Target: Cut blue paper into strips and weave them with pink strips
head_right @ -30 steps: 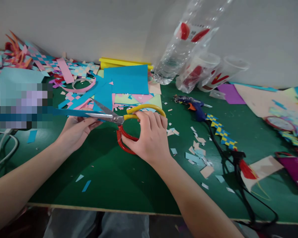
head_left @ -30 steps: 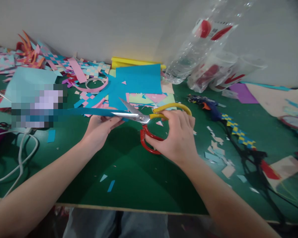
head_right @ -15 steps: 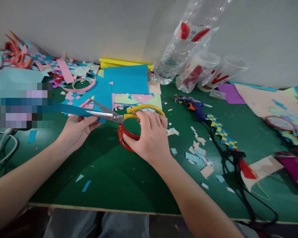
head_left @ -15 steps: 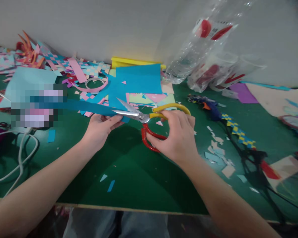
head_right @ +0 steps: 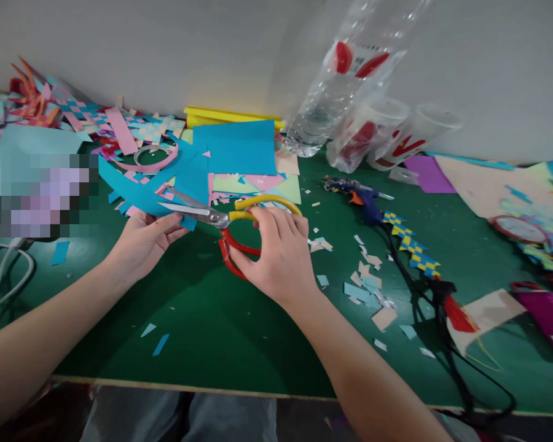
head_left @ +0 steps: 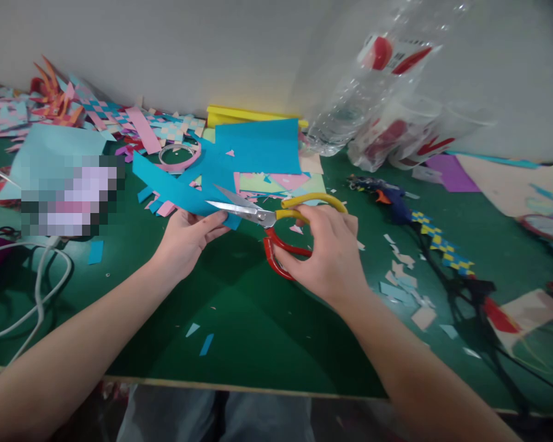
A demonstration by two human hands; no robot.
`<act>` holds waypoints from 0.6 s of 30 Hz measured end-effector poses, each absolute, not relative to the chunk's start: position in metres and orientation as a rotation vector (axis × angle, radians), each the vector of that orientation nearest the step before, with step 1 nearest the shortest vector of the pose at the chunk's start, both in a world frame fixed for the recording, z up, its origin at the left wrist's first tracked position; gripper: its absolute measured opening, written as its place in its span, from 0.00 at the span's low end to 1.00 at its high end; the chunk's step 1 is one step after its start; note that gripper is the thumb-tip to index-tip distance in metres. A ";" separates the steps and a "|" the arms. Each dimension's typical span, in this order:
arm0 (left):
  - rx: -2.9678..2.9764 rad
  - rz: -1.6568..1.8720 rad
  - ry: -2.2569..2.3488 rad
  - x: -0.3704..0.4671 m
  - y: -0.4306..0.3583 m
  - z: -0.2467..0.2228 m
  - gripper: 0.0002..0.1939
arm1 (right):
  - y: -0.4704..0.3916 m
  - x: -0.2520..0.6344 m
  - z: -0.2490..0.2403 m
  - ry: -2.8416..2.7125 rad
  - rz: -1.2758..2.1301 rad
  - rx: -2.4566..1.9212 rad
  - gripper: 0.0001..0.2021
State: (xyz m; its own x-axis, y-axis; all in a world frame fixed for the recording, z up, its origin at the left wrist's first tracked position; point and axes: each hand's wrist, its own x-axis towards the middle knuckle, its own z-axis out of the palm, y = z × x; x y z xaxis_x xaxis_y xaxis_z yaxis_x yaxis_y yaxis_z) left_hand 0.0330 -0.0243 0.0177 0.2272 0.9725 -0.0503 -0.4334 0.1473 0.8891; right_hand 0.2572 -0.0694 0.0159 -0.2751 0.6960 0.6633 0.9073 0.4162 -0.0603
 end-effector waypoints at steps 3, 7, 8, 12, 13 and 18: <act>0.889 1.163 0.774 0.033 -0.024 0.017 0.19 | -0.069 0.257 0.016 -2.059 -0.433 -1.347 0.22; 0.880 1.167 0.791 0.033 -0.023 0.017 0.18 | -0.068 0.257 0.016 -2.057 -0.400 -1.338 0.20; 0.880 1.167 0.791 0.033 -0.023 0.017 0.18 | -0.068 0.257 0.016 -2.056 -0.387 -1.339 0.19; 0.890 1.162 0.767 0.032 -0.023 0.016 0.19 | -0.067 0.257 0.016 -2.028 -0.354 -1.351 0.17; 0.897 1.155 0.766 0.032 -0.023 0.015 0.20 | -0.067 0.257 0.016 -2.005 -0.351 -1.362 0.17; 0.970 1.131 0.844 0.030 -0.024 0.016 0.19 | -0.062 0.263 0.015 -1.833 -0.243 -1.521 0.19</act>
